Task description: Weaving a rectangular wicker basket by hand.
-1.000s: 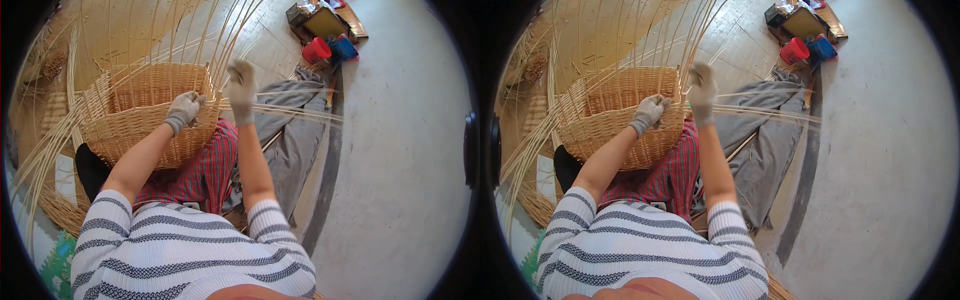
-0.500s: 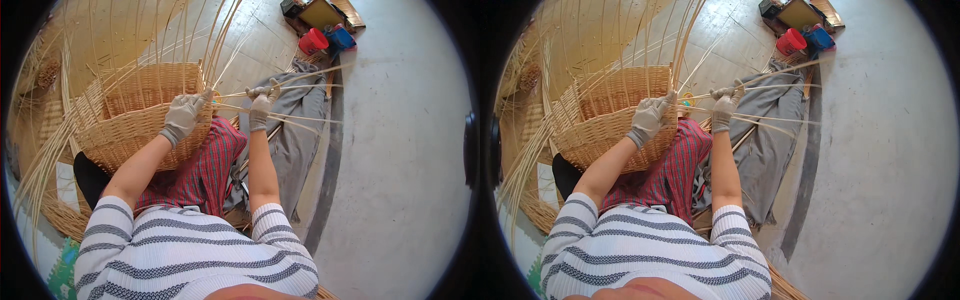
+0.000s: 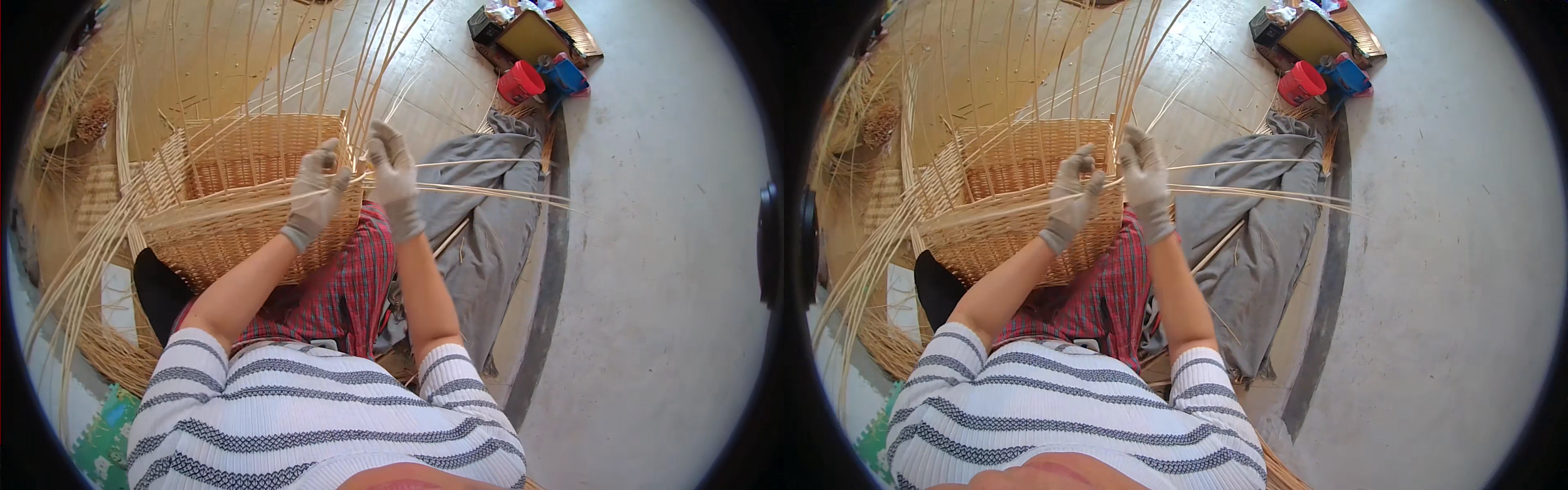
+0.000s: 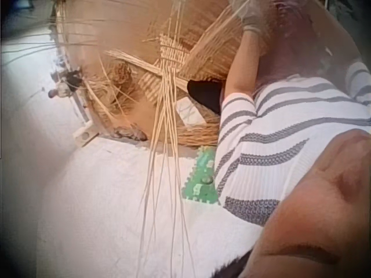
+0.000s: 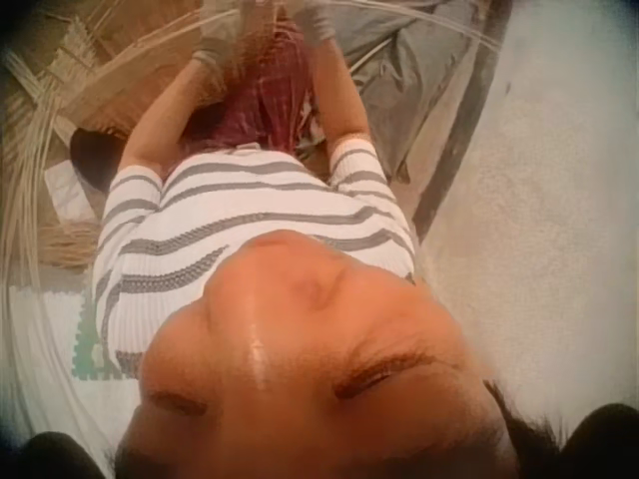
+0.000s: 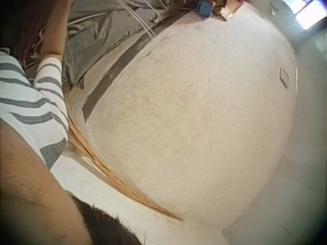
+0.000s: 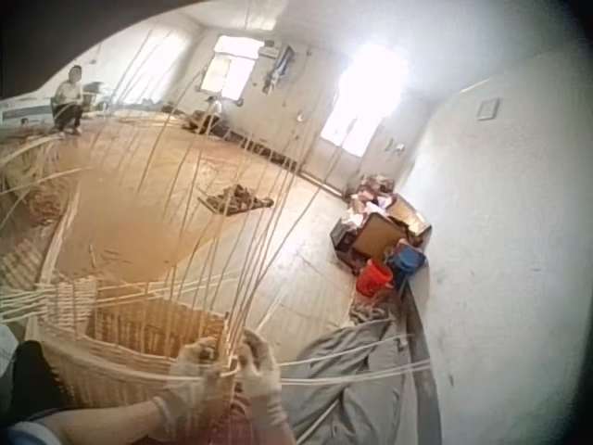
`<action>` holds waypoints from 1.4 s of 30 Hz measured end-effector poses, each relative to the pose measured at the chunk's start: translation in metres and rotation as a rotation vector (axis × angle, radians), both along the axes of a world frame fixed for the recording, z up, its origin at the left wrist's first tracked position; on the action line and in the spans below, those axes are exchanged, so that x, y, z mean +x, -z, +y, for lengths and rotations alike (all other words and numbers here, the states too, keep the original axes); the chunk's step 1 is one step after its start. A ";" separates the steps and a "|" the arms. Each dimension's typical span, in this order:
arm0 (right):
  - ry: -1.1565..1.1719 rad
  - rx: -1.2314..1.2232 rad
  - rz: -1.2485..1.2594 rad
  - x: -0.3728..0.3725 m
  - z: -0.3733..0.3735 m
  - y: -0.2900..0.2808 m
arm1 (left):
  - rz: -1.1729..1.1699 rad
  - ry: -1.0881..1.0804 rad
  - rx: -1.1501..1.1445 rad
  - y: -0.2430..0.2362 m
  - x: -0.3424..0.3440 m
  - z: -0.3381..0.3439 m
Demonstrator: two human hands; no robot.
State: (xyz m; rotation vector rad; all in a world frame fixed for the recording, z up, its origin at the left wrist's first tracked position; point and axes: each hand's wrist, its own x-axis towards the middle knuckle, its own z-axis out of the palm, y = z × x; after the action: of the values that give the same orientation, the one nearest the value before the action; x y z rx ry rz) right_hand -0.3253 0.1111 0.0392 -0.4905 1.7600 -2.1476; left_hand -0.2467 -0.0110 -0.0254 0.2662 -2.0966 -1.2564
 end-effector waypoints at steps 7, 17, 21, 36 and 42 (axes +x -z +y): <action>-0.060 0.941 0.435 -0.034 0.002 0.027 | -0.124 0.127 0.838 -0.015 0.040 -0.080; 0.513 1.051 0.609 -0.027 -0.039 0.083 | 0.124 0.070 -0.432 -0.089 -0.105 0.016; 0.627 1.170 0.789 -0.034 -0.039 0.097 | 0.052 0.342 0.017 -0.037 0.007 -0.029; -0.569 -0.083 0.061 0.230 -0.198 0.019 | -0.549 -0.642 -0.933 0.023 0.347 -0.325; -0.923 -0.234 0.966 0.344 -0.287 -0.016 | -0.196 -0.421 0.300 -0.023 0.349 -0.260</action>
State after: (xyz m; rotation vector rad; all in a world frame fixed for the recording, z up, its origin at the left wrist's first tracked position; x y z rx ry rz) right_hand 0.0191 -0.1756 0.0548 -2.1521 1.1384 -1.4553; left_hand 0.1020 -0.2712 -0.0019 0.9455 -1.8656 -1.3149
